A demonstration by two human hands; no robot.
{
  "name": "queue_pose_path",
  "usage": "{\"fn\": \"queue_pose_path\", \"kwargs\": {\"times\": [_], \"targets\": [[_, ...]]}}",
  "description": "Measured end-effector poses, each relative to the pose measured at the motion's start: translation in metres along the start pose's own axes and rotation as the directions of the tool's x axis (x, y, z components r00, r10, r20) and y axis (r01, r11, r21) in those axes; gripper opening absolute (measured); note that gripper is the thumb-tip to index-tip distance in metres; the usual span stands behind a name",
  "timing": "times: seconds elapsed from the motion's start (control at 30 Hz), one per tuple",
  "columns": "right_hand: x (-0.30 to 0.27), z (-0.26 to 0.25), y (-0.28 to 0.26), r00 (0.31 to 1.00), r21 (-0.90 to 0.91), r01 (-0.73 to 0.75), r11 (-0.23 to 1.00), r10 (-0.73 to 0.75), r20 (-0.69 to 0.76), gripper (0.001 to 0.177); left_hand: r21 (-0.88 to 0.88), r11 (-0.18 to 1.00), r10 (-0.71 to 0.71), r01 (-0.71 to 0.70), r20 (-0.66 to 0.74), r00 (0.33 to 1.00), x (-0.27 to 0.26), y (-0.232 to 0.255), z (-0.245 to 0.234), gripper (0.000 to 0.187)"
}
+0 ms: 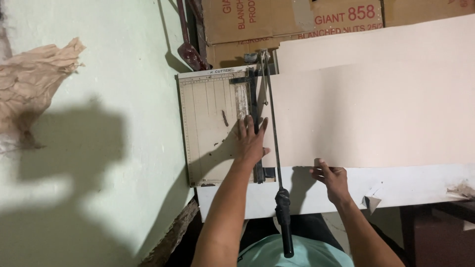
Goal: The person uses a manual paper cutter to slice a large sheet of cardboard into smaller rectangular pieces. They align the cardboard against the guide, pull down the lever to cut, and then remove the cut pieces from the machine.
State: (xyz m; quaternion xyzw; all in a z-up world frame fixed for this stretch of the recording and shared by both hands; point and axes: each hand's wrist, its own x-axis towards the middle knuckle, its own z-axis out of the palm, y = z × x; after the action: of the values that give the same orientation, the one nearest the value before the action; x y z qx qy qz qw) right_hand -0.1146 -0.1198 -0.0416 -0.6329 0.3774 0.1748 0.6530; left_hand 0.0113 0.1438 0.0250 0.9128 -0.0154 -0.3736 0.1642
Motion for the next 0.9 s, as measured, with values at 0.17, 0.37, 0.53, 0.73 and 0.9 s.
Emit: {"fn": "queue_pose_path", "kwargs": {"times": [0.17,0.37,0.53,0.73,0.9], "targets": [[0.007,-0.002,0.005,1.0,-0.008,0.01,1.0,-0.01,0.003,0.029,0.085,0.996,-0.043,0.039,0.044,0.998,0.009,0.0,0.011,0.103],[-0.008,0.002,-0.024,0.99,-0.356,-0.138,0.924,0.141,-0.018,0.051,0.174,0.983,-0.057,0.055,0.008,0.998,0.024,-0.008,0.037,0.108],[-0.092,0.035,-0.064,0.989,-0.821,0.053,0.568,0.085,0.123,0.059,0.198,0.977,-0.077,0.075,0.0,0.997,0.029,-0.005,0.035,0.11],[-0.176,0.095,-0.053,0.941,-0.935,0.133,0.328,0.256,0.223,0.126,0.296,0.951,-0.112,0.089,0.064,0.992,0.035,-0.005,0.036,0.122],[-0.07,0.08,0.126,0.939,-0.879,0.317,0.355,0.015,0.345,0.098,0.216,0.968,-0.17,0.132,0.17,0.971,0.026,0.004,0.016,0.117]]}}
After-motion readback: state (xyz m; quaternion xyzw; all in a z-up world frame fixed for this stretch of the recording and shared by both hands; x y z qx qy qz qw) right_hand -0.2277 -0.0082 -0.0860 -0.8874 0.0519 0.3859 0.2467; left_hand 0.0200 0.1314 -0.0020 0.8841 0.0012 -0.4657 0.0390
